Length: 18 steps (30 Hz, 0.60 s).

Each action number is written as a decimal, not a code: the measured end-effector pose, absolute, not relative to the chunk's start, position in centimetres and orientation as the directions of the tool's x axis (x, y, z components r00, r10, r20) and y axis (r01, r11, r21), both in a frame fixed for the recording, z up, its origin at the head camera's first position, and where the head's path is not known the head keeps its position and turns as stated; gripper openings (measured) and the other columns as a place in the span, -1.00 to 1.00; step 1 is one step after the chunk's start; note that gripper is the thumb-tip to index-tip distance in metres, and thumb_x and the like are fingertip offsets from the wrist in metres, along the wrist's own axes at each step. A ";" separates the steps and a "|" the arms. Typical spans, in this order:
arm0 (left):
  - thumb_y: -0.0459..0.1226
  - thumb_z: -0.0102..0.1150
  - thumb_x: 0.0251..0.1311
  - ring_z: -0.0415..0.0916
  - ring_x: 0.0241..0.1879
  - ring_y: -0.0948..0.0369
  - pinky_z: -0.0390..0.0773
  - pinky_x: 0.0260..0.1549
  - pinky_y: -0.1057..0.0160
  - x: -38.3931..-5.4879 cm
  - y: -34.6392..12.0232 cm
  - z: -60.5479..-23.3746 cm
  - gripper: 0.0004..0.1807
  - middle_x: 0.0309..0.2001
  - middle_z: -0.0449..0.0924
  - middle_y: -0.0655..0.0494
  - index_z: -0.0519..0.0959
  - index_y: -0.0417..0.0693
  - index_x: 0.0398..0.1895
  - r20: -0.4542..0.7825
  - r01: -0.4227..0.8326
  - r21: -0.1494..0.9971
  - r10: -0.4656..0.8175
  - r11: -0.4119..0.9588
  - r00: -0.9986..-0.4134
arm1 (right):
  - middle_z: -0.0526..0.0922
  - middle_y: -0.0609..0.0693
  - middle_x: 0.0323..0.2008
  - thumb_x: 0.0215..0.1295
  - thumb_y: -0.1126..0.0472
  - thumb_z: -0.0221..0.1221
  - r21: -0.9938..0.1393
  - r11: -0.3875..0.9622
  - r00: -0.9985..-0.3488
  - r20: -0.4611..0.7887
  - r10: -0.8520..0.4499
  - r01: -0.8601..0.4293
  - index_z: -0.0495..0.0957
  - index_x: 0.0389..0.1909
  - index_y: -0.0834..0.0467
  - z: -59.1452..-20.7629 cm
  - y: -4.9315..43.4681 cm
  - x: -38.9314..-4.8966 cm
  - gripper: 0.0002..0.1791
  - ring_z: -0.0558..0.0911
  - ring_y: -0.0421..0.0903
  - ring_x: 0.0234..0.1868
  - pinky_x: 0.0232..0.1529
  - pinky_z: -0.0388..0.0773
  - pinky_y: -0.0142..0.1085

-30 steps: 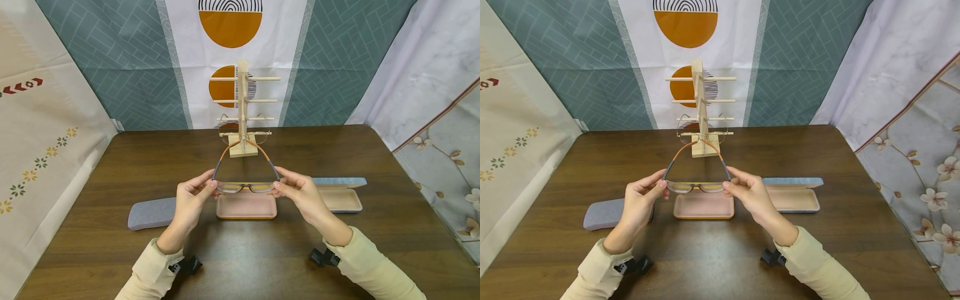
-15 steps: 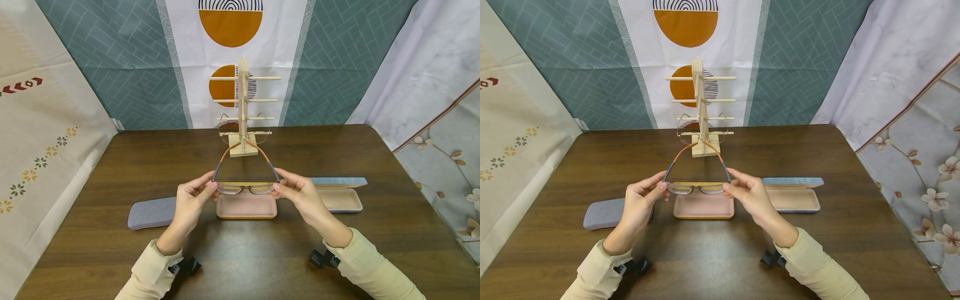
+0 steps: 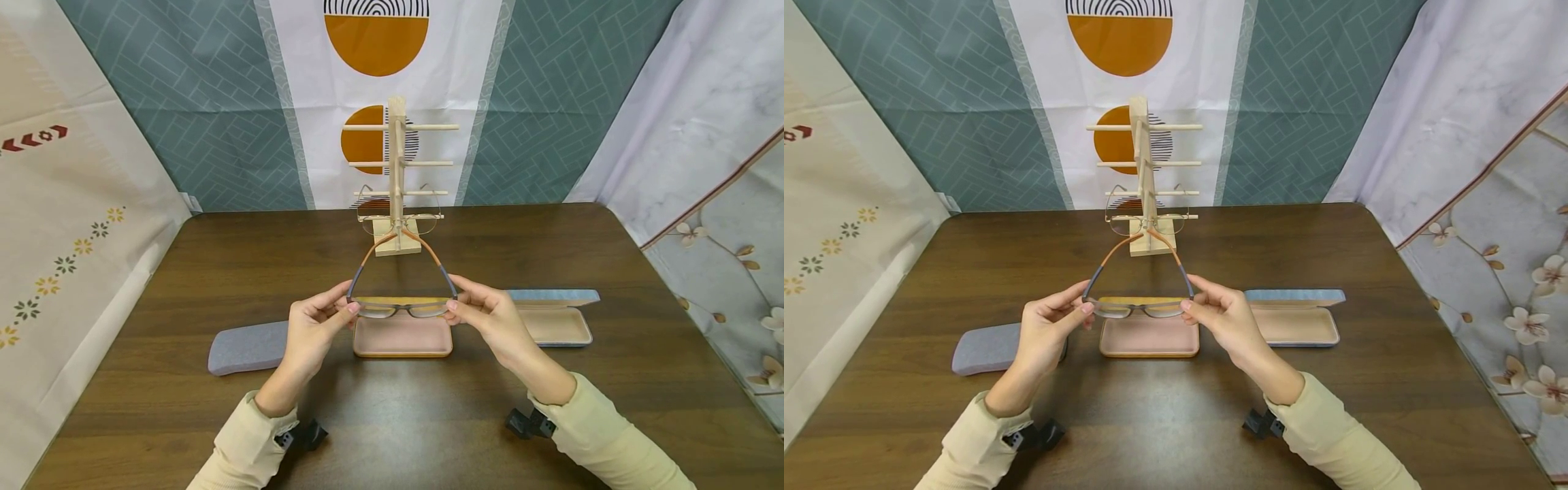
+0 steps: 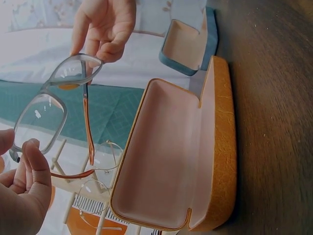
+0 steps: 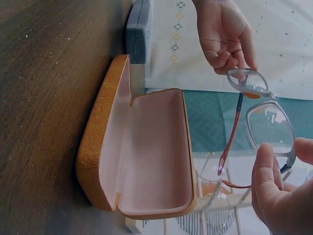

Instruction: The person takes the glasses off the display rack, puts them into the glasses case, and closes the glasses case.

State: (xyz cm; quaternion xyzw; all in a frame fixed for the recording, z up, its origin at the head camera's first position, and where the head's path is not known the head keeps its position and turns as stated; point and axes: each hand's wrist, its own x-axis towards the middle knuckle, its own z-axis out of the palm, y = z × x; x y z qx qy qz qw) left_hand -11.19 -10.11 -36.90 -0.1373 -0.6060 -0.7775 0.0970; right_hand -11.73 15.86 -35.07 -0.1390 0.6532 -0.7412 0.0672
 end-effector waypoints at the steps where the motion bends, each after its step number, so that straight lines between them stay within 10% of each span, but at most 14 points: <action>1: -0.66 0.10 -0.04 0.46 -0.61 0.34 0.50 -0.58 0.43 -11.2 -10.1 -36.9 -0.60 -0.54 0.60 0.19 0.37 -0.68 -0.05 0.331 0.317 0.916 0.017 -0.245 -0.943 | 0.57 -0.06 -0.44 0.20 0.50 0.05 -0.987 -0.138 -0.952 0.118 -0.282 -0.082 0.17 0.21 0.50 -35.1 15.9 -11.7 -0.46 0.62 -0.20 -0.44 -0.28 0.58 -0.35; 18: -0.65 0.11 -0.02 0.46 -0.61 0.35 0.52 -0.57 0.42 -11.3 -10.3 -37.0 -0.61 -0.52 0.61 0.21 0.39 -0.66 -0.05 0.359 0.345 0.917 0.039 -0.200 -0.933 | 0.59 -0.06 -0.44 0.19 0.47 0.09 -0.985 -0.148 -0.953 0.123 -0.278 -0.084 0.22 0.20 0.48 -35.1 15.9 -11.6 -0.46 0.62 -0.20 -0.44 -0.27 0.58 -0.33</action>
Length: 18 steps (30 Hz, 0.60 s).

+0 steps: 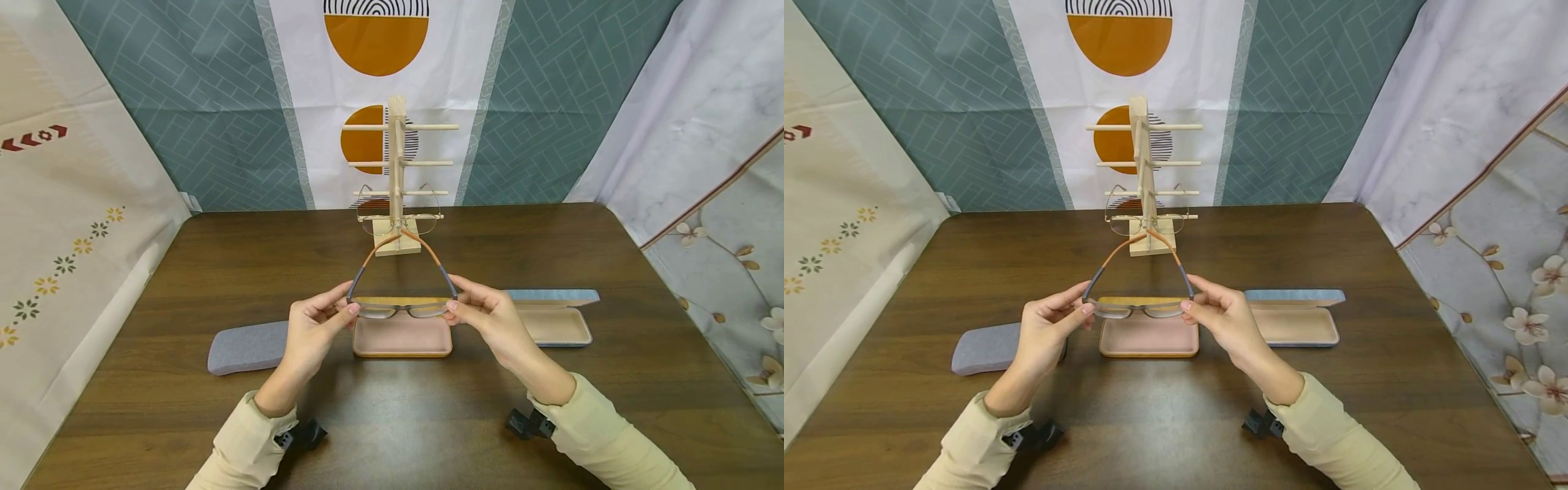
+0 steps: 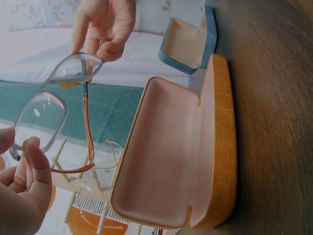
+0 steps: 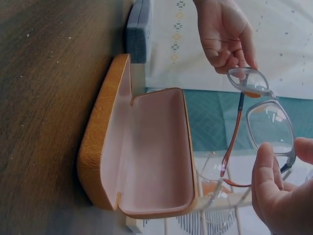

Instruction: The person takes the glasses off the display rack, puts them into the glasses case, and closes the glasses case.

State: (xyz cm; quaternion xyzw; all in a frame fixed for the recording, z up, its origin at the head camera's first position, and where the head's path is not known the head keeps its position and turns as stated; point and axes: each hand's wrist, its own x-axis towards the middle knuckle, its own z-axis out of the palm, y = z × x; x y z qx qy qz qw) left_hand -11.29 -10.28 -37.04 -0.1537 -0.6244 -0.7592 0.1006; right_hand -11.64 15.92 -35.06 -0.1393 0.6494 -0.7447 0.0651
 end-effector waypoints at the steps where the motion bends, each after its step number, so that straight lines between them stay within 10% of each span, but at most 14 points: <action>1: -0.65 0.11 -0.02 0.46 -0.60 0.35 0.52 -0.57 0.42 -11.3 -10.3 -37.0 -0.61 -0.52 0.62 0.21 0.38 -0.66 -0.05 0.361 0.346 0.916 0.041 -0.202 -0.932 | 0.59 -0.06 -0.44 0.19 0.47 0.09 -0.985 -0.148 -0.953 0.123 -0.278 -0.084 0.22 0.20 0.48 -35.0 15.9 -11.6 -0.46 0.62 -0.20 -0.44 -0.27 0.58 -0.33; 18: -0.66 0.11 -0.03 0.48 -0.60 0.36 0.53 -0.58 0.42 -11.3 -10.3 -37.0 -0.62 -0.53 0.60 0.25 0.41 -0.63 -0.06 0.347 0.335 0.930 0.056 -0.150 -0.936 | 0.58 -0.06 -0.45 0.20 0.49 0.07 -0.988 -0.136 -0.955 0.108 -0.276 -0.072 0.19 0.21 0.49 -35.1 16.0 -11.7 -0.46 0.62 -0.19 -0.44 -0.26 0.58 -0.34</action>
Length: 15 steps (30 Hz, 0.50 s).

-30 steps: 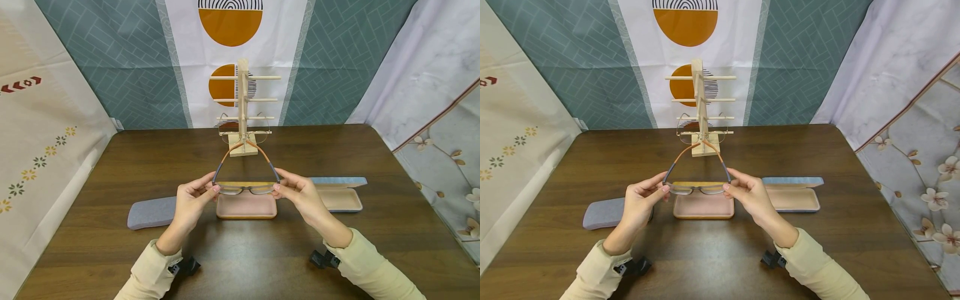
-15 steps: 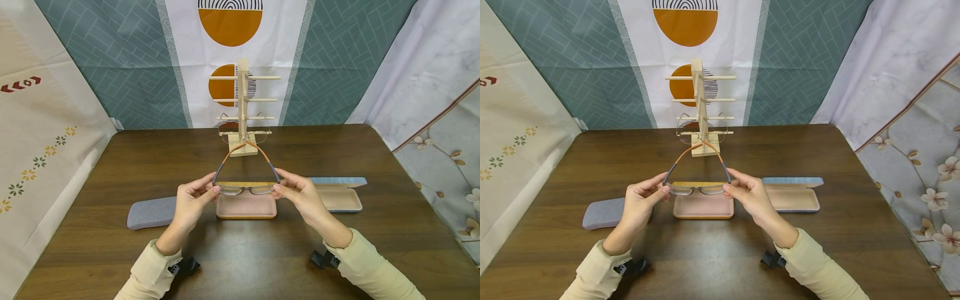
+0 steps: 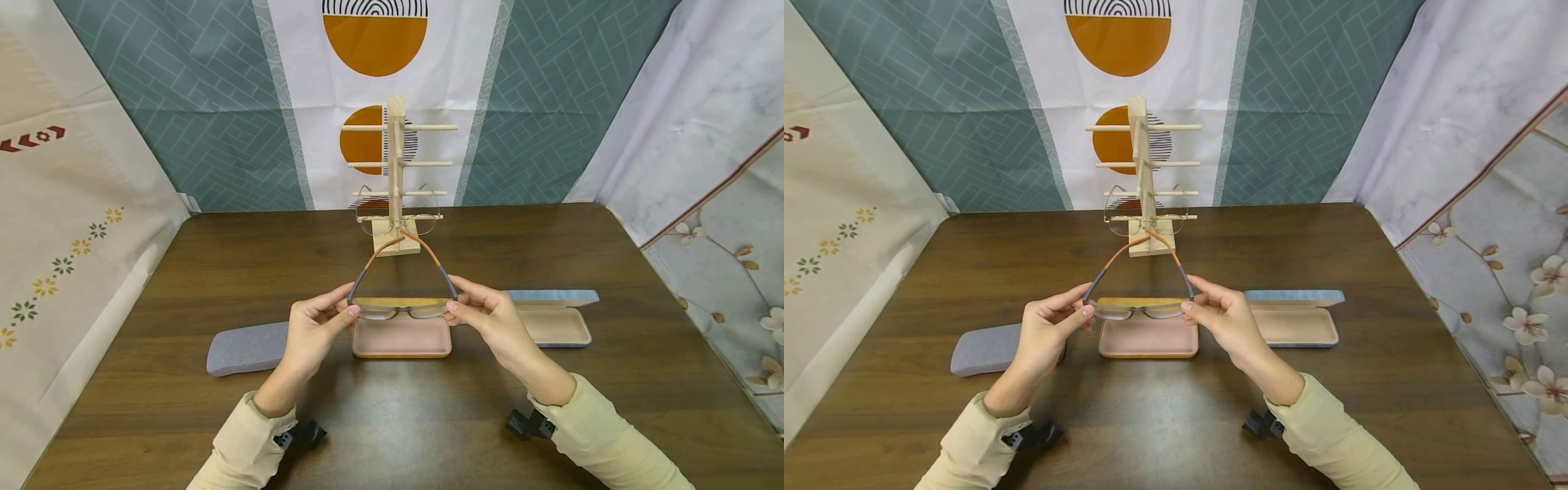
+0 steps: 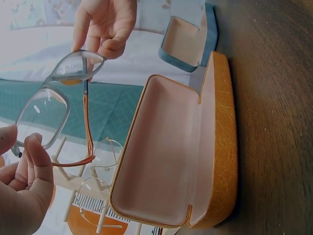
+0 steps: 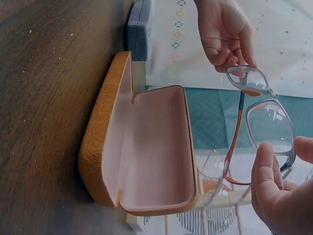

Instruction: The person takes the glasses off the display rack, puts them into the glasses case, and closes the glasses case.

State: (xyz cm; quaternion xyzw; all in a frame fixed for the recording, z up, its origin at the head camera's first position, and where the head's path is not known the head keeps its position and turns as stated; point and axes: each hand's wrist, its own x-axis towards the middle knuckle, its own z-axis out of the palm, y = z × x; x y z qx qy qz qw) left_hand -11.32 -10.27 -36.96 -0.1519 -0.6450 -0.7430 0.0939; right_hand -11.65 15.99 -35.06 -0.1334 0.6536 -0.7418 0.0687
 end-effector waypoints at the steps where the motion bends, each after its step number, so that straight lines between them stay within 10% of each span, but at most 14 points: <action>1: -0.66 0.11 -0.03 0.48 -0.61 0.36 0.53 -0.58 0.42 -11.3 -10.3 -37.0 -0.62 -0.53 0.60 0.25 0.41 -0.63 -0.06 0.346 0.335 0.931 0.056 -0.147 -0.937 | 0.58 -0.06 -0.45 0.20 0.49 0.07 -0.988 -0.135 -0.955 0.107 -0.276 -0.072 0.19 0.21 0.49 -35.1 16.0 -11.7 -0.46 0.62 -0.19 -0.44 -0.26 0.58 -0.34; 15: -0.64 0.14 -0.04 0.47 -0.63 0.34 0.52 -0.59 0.42 -11.3 -10.4 -37.0 -0.64 -0.54 0.60 0.19 0.43 -0.63 -0.09 0.347 0.337 0.934 0.082 -0.117 -0.934 | 0.58 -0.05 -0.44 0.20 0.49 0.06 -0.988 -0.136 -0.952 0.114 -0.285 -0.077 0.17 0.21 0.50 -35.0 16.1 -11.7 -0.45 0.62 -0.18 -0.43 -0.26 0.58 -0.33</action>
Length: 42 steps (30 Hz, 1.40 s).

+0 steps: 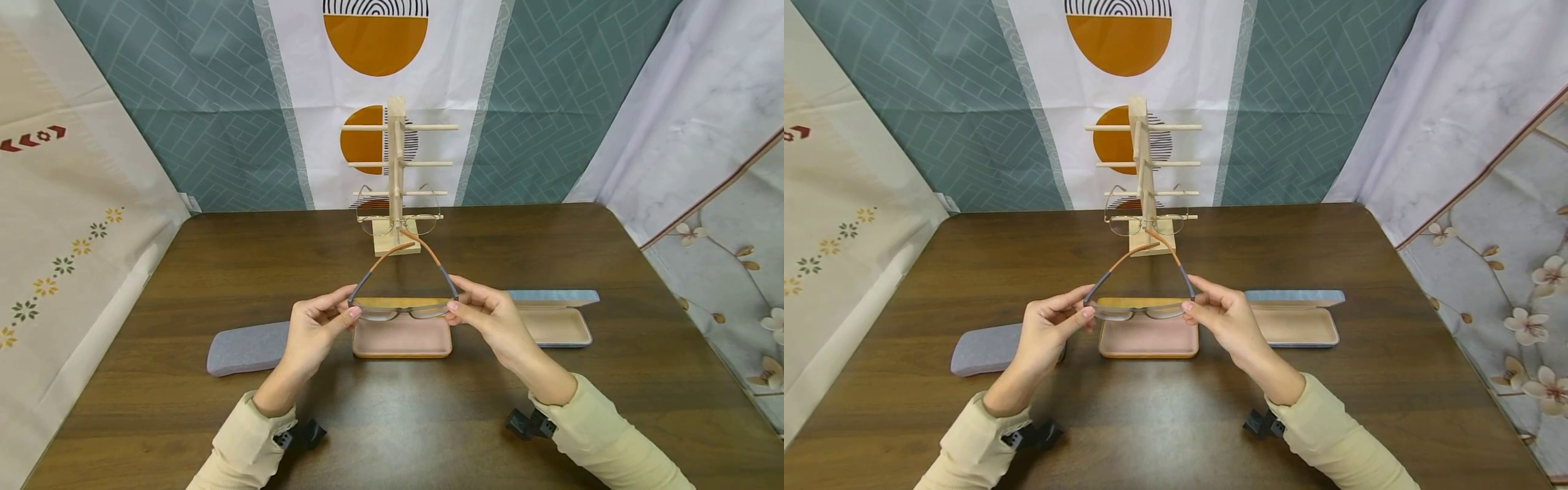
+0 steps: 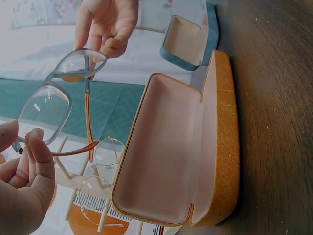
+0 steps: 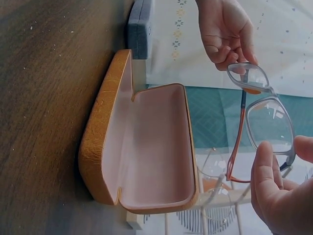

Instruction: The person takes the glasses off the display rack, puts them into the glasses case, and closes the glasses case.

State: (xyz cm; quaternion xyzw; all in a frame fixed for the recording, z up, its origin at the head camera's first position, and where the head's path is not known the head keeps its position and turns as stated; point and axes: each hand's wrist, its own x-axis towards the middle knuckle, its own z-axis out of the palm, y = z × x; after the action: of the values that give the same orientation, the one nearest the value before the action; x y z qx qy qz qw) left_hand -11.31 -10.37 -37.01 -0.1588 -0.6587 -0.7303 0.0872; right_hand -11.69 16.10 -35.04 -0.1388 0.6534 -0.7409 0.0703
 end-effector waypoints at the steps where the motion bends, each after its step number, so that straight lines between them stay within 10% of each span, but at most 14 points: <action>1: -0.64 0.14 -0.03 0.47 -0.63 0.34 0.52 -0.59 0.42 -11.3 -10.4 -37.0 -0.64 -0.54 0.60 0.19 0.43 -0.63 -0.09 0.346 0.336 0.935 0.084 -0.117 -0.934 | 0.58 -0.04 -0.44 0.20 0.49 0.06 -0.987 -0.137 -0.951 0.115 -0.286 -0.078 0.17 0.21 0.50 -35.0 16.1 -11.7 -0.45 0.62 -0.18 -0.43 -0.26 0.58 -0.33; 42: -0.63 0.13 -0.01 0.46 -0.62 0.29 0.52 -0.58 0.38 -11.3 -10.7 -36.8 -0.66 -0.55 0.55 0.24 0.43 -0.64 -0.11 0.353 0.338 0.934 0.150 -0.115 -0.924 | 0.57 -0.04 -0.43 0.21 0.48 0.07 -0.988 -0.136 -0.946 0.117 -0.301 -0.078 0.17 0.21 0.50 -35.0 16.3 -11.7 -0.45 0.62 -0.18 -0.41 -0.26 0.58 -0.34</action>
State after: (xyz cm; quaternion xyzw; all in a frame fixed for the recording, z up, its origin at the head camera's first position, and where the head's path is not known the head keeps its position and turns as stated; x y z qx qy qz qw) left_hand -11.32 -10.75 -36.78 -0.1843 -0.6621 -0.7235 0.0652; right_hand -11.67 16.25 -35.02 -0.1454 0.6531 -0.7394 0.0754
